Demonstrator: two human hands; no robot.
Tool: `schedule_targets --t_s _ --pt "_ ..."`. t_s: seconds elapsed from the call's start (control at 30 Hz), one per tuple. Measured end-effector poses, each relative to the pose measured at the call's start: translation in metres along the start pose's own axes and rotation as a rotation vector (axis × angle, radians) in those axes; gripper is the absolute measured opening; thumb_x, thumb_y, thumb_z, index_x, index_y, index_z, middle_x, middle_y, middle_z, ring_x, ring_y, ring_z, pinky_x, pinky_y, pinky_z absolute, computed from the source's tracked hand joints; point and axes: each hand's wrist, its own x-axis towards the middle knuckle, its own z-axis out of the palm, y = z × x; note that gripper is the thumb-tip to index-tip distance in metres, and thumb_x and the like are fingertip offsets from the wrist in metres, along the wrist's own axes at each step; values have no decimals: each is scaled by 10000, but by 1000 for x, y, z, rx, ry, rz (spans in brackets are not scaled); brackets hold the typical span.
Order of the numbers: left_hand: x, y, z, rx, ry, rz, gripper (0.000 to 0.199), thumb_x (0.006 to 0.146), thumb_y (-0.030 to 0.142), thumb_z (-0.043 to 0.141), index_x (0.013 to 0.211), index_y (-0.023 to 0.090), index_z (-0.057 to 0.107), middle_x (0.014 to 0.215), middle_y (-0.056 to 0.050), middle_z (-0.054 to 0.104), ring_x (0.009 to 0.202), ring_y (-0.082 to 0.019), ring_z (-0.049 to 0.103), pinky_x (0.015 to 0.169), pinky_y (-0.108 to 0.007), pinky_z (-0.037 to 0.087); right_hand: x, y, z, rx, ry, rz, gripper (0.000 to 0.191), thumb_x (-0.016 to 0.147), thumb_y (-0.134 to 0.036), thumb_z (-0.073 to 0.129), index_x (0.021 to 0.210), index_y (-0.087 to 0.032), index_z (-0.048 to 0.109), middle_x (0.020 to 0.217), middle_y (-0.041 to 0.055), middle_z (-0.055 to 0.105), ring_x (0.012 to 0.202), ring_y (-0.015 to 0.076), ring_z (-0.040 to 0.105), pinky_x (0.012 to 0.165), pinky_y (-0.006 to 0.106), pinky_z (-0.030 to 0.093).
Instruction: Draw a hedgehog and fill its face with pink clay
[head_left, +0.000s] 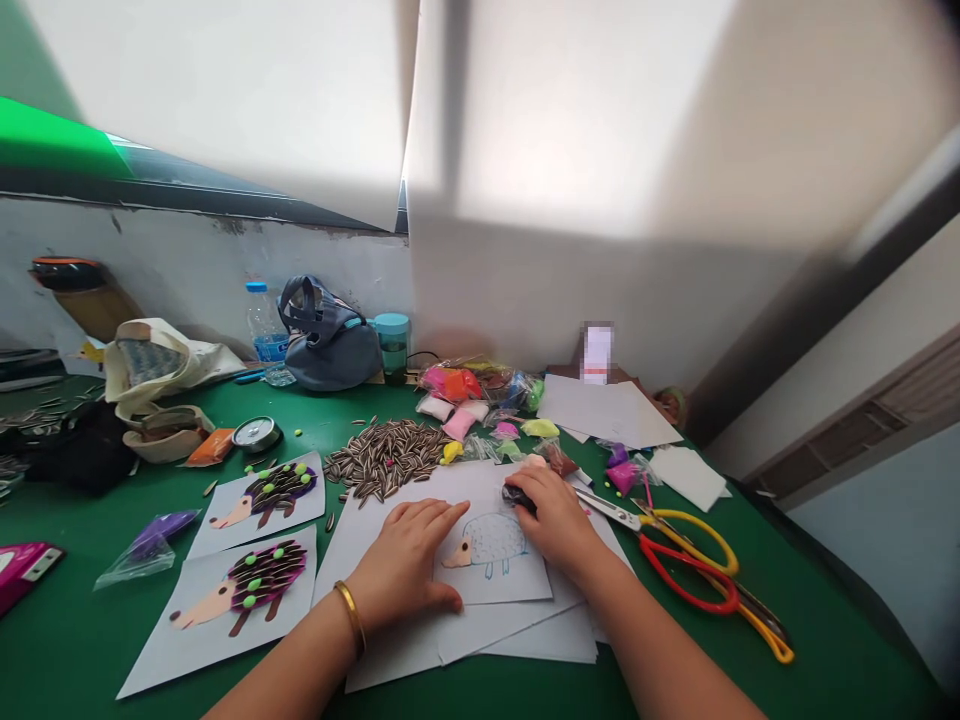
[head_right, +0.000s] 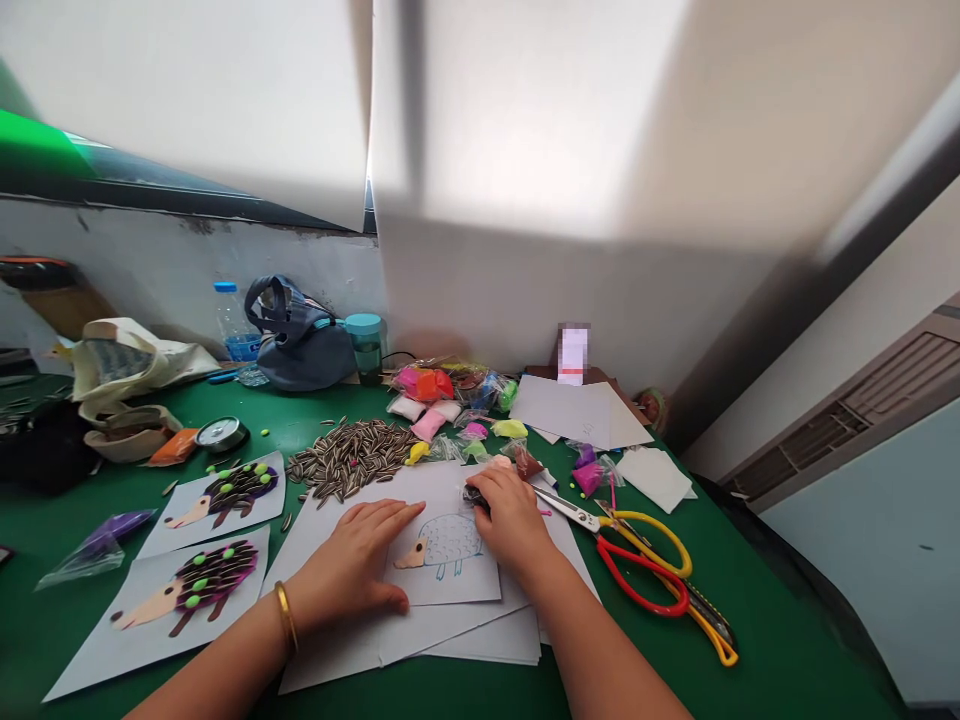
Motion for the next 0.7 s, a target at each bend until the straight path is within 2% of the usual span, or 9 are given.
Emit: schedule_targets --t_s 0.37,0.57,0.7 --pt "-2 -2 0 -43 41 44 1047 533 479 900 1444 304 414 1369 -107 564 1253 -346 503 1071 -520 341 2 4 -2 -5 27 12 416 804 -56 524 1152 -247 647 1246 66 639 1216 253 518 989 445 397" --pt "-1 -2 0 -48 46 57 1073 503 456 920 1440 302 419 1364 -111 570 1248 -353 508 1064 -529 351 1 2 -1 12 37 12 420 782 -77 536 1154 -241 644 1250 69 634 1219 264 512 1006 462 388" --pt "-2 -2 0 -50 45 57 1068 505 447 921 1439 302 423 1367 -112 567 1250 -352 506 1066 -523 353 2 4 -1 22 63 -31 404 762 -86 525 1115 -237 652 1208 61 645 1184 253 526 999 424 392"
